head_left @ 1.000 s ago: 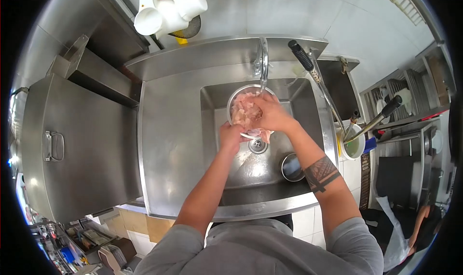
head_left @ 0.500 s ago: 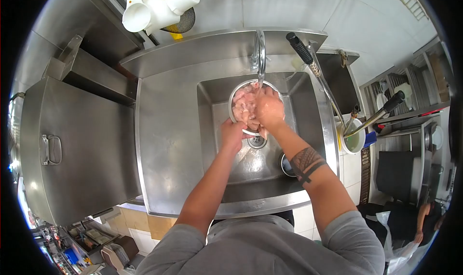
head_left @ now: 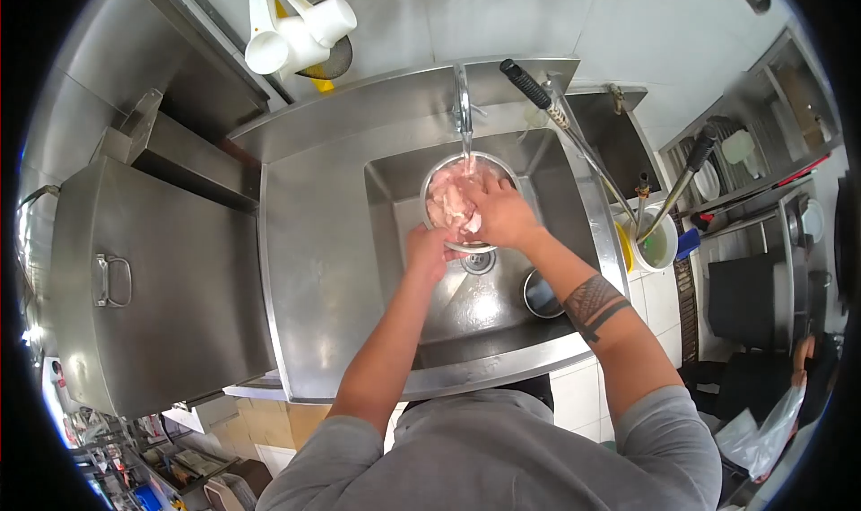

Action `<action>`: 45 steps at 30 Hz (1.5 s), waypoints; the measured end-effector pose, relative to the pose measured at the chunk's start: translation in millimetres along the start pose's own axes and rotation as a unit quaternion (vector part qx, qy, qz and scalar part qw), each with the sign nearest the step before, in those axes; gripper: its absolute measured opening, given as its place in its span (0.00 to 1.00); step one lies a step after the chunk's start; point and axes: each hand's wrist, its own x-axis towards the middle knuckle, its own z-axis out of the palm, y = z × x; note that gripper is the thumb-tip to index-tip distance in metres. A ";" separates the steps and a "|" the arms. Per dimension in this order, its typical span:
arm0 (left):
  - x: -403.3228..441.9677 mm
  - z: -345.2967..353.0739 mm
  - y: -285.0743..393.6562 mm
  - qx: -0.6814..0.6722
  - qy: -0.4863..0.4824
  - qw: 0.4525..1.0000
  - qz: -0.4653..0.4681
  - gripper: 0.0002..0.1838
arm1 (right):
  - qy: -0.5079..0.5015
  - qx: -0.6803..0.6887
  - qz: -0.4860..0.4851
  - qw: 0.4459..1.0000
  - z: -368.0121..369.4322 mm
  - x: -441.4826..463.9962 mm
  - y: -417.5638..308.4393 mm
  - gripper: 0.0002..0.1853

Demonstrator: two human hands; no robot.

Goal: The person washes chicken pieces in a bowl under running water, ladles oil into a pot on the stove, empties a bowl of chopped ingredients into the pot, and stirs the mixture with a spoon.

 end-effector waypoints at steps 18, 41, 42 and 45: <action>3.3 -11.7 -18.2 0.024 0.006 0.999 0.043 0.28 | 0.030 0.070 -0.012 0.997 -5.6 9.7 1.1 0.49; -3.0 19.5 -29.6 0.178 -0.004 0.984 0.000 0.24 | -0.040 0.118 0.092 0.988 -22.0 -51.1 17.7 0.25; -4.5 16.9 -26.7 0.163 -0.031 0.986 0.009 0.26 | 0.048 0.099 0.119 0.987 -22.2 -55.3 12.1 0.26; -15.4 22.8 -19.8 0.121 -0.025 0.992 0.032 0.27 | 0.090 0.103 0.165 0.977 -32.6 -58.6 -7.8 0.31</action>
